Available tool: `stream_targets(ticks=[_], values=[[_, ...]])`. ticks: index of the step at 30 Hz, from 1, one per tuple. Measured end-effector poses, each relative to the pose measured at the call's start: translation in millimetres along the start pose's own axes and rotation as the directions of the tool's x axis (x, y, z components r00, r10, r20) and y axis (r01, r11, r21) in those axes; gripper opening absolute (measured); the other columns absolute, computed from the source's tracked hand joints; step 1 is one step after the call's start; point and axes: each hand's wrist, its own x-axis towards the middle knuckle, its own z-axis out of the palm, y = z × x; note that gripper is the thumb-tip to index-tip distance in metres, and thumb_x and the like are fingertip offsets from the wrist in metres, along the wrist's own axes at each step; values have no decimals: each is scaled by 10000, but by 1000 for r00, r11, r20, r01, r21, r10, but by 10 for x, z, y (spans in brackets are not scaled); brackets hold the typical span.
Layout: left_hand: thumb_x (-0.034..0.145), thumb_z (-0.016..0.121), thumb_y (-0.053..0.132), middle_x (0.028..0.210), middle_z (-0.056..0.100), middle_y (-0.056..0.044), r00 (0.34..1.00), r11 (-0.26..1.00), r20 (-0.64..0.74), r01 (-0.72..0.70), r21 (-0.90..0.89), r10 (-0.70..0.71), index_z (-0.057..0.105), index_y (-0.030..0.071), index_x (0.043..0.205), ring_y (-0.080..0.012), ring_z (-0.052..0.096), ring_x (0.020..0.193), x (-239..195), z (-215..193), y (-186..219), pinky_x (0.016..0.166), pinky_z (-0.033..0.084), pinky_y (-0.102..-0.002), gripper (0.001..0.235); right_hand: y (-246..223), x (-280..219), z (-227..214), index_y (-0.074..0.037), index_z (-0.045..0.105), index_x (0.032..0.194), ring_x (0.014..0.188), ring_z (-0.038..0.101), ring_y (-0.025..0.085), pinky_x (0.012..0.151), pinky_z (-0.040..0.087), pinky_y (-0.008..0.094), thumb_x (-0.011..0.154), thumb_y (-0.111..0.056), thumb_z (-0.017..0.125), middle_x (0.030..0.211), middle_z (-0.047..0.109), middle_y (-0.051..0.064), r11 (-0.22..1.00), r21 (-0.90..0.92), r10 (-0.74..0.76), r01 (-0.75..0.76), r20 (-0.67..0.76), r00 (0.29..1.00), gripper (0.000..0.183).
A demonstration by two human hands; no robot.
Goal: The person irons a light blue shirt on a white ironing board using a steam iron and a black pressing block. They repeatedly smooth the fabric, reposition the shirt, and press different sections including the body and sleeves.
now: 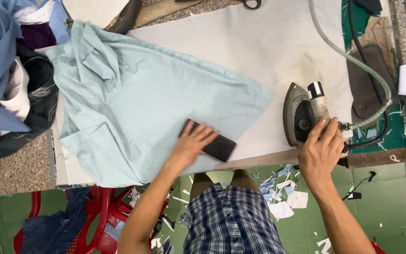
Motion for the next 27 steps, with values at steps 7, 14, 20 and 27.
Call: stream_targets(ticks=[7, 14, 20, 27], values=[[806, 675, -142, 1654, 251, -14, 936, 940, 142, 334, -73, -322, 285, 286, 1576, -290, 144, 1543, -312, -742, -478, 1207, 68, -652, 963, 275, 363, -285, 66, 347, 1584, 966, 603, 366, 695, 632, 450, 834, -492, 742, 1176, 607, 256, 1000, 1, 14, -17, 478, 878, 1015], [791, 751, -20, 1657, 290, -59, 975, 962, 25, 224, -153, -223, 294, 278, 1594, -334, 163, 1549, -446, -382, -1280, 1145, 80, -725, 970, 201, 1111, -178, -16, 556, 1213, 664, 585, 326, 592, 463, 487, 1054, -339, 560, 877, 622, 187, 502, 358, 253, -787, 809, 530, 360], [806, 779, 51, 1646, 350, 52, 955, 938, 127, 290, -192, -269, 395, 393, 1559, -264, 173, 1564, -278, -692, -1939, 1195, 39, -709, 912, -986, 1159, -1033, -64, 555, 1428, 1136, 649, 519, 947, 500, 597, 931, -453, 696, 1175, 691, 333, 617, 321, 273, -718, 769, 579, 646], [839, 763, 101, 1663, 313, 17, 975, 981, 170, 164, -100, -145, 329, 380, 1595, -285, 159, 1563, -76, -895, -2439, 1179, 37, -734, 915, -2848, 1322, -1088, -97, 452, 1421, 957, 744, 439, 805, 595, 548, 1003, -430, 506, 1013, 737, 276, 724, 379, 117, -577, 757, 643, 538]])
